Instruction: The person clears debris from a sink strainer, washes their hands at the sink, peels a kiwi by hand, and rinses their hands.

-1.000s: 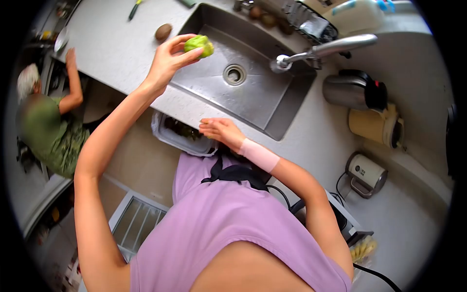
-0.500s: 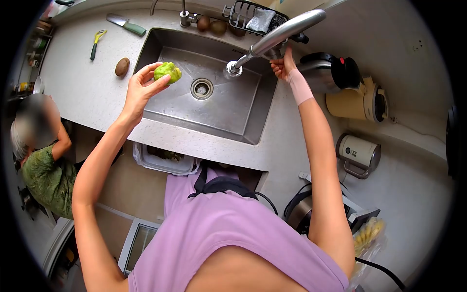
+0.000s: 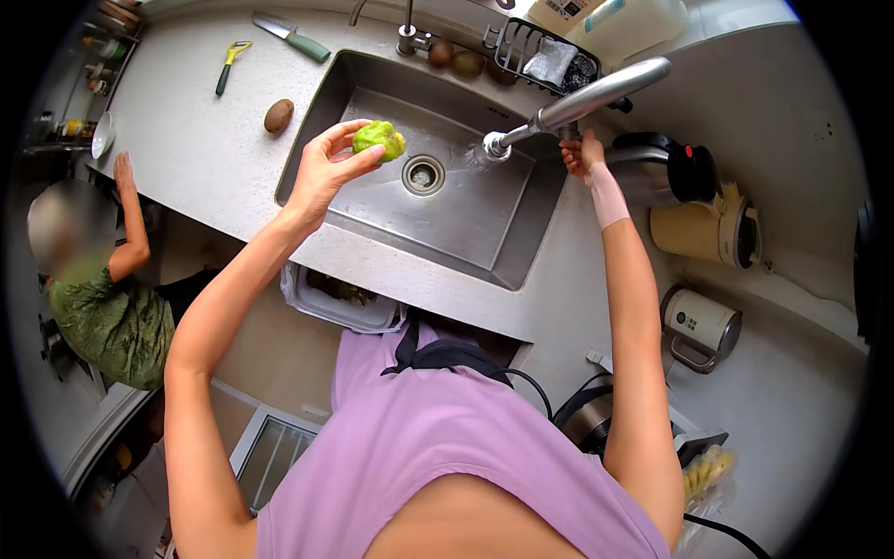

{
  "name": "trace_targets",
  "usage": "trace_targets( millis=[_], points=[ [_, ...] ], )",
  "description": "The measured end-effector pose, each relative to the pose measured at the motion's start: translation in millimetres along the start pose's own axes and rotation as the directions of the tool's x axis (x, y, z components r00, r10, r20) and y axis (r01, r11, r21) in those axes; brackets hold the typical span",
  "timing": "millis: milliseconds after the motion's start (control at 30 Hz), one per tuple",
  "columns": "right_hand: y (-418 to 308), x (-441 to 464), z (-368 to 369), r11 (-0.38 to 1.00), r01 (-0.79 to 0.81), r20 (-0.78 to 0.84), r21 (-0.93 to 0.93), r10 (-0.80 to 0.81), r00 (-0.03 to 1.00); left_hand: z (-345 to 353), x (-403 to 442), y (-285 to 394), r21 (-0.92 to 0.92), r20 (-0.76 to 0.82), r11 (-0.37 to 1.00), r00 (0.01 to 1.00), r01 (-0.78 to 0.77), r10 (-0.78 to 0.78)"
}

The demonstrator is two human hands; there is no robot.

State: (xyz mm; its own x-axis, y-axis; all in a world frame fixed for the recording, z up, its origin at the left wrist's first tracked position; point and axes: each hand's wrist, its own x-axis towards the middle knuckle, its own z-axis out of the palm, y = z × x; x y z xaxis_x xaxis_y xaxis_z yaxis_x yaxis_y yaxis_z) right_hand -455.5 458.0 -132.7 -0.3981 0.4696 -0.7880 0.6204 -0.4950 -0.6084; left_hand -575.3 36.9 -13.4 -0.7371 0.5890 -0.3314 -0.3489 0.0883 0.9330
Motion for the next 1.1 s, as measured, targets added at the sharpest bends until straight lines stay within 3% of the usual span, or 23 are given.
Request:
trace_targets(
  millis=[100, 167, 267, 300, 333, 400, 433, 500, 533, 567, 600, 667, 767, 867, 933, 967, 1033, 1067, 1100],
  points=[
    [26, -4, 8, 0.994, 0.09, -0.046, 0.058, -0.087, 0.995, 1, -3, 4, -0.046, 0.026, 0.999, 1.0, 0.001, 0.0],
    [73, 11, 27, 0.906, 0.297, -0.165, 0.301, -0.257, 0.952, 2, -5, 8, -0.081, 0.046, 0.997, 0.999, 0.0, 0.003],
    [108, -12, 92, 0.836, -0.127, 0.158, 0.534, 0.05, 0.986, 3, -5, 8, -0.364, 0.143, 0.921, 0.985, 0.14, -0.093],
    [112, -12, 110, 0.762, -0.246, 0.234, 0.599, 0.128, 0.964, 4, -5, 10, -0.355, 0.139, 0.925, 0.986, 0.138, -0.094],
    [116, -8, 122, 0.758, -0.254, 0.245, 0.601, 0.128, 0.961, 5, -6, 12, -0.464, 0.166, 0.862, 0.976, 0.205, -0.142],
    [123, -1, 144, 0.581, -0.256, 0.395, 0.773, -0.123, 0.91, 9, -9, 17, -0.601, 0.212, 0.745, 0.956, 0.29, -0.201],
    [124, -3, 149, 0.569, -0.267, 0.401, 0.778, -0.122, 0.908, 10, -11, 19, -0.589, 0.208, 0.753, 0.955, 0.294, -0.21],
    [121, -5, 152, 0.582, -0.192, 0.345, 0.79, -0.165, 0.924, 12, -13, 22, -0.72, 0.313, 0.571, 0.919, 0.394, -0.239],
    [119, -12, 153, 0.659, -0.113, 0.295, 0.744, -0.171, 0.94, 14, -15, 25, -0.742, 0.327, 0.524, 0.908, 0.418, -0.261],
    [122, -9, 148, 0.656, -0.113, 0.295, 0.747, -0.174, 0.939, 17, -19, 29, -0.739, 0.327, 0.528, 0.908, 0.418, -0.261],
    [120, -9, 141, 0.804, -0.059, 0.291, 0.592, -0.146, 0.945, 21, -23, 34, -0.72, 0.333, 0.553, 0.908, 0.419, -0.255],
    [113, -12, 140, 0.911, -0.001, 0.28, 0.412, -0.126, 0.952, 28, -31, 44, -0.675, 0.339, 0.601, 0.903, 0.429, -0.264],
    [114, -10, 146, 0.948, 0.047, 0.152, 0.315, -0.1, 0.983, 30, -39, 59, -0.682, 0.437, 0.518, 0.855, 0.517, -0.278],
    [108, -13, 151, 0.87, 0.081, 0.21, 0.487, -0.206, 0.956, 35, -44, 76, -0.642, 0.451, 0.559, 0.848, 0.525, -0.279],
    [97, -21, 144, 0.98, 0.003, 0.148, 0.198, -0.034, 0.988, 38, -49, 89, -0.593, 0.429, 0.607, 0.845, 0.529, -0.318],
    [102, -17, 144, 0.979, 0.01, 0.147, 0.206, -0.041, 0.988, 41, -52, 97, -0.586, 0.433, 0.614, 0.845, 0.529, -0.315],
    [109, -10, 142, 0.93, 0.082, 0.33, 0.358, -0.208, 0.921, 49, -58, 116, -0.36, 0.412, 0.787, 0.842, 0.501, -0.347],
    [102, -31, 142, 0.965, 0.121, 0.274, 0.234, -0.185, 0.944, 51, -61, 128, -0.258, 0.5, 0.831, 0.804, 0.493, -0.322],
    [101, -34, 140, 0.953, 0.145, 0.26, 0.268, -0.216, 0.941, 55, -63, 143, -0.152, 0.589, 0.873, 0.752, 0.463, -0.296]
  ],
)
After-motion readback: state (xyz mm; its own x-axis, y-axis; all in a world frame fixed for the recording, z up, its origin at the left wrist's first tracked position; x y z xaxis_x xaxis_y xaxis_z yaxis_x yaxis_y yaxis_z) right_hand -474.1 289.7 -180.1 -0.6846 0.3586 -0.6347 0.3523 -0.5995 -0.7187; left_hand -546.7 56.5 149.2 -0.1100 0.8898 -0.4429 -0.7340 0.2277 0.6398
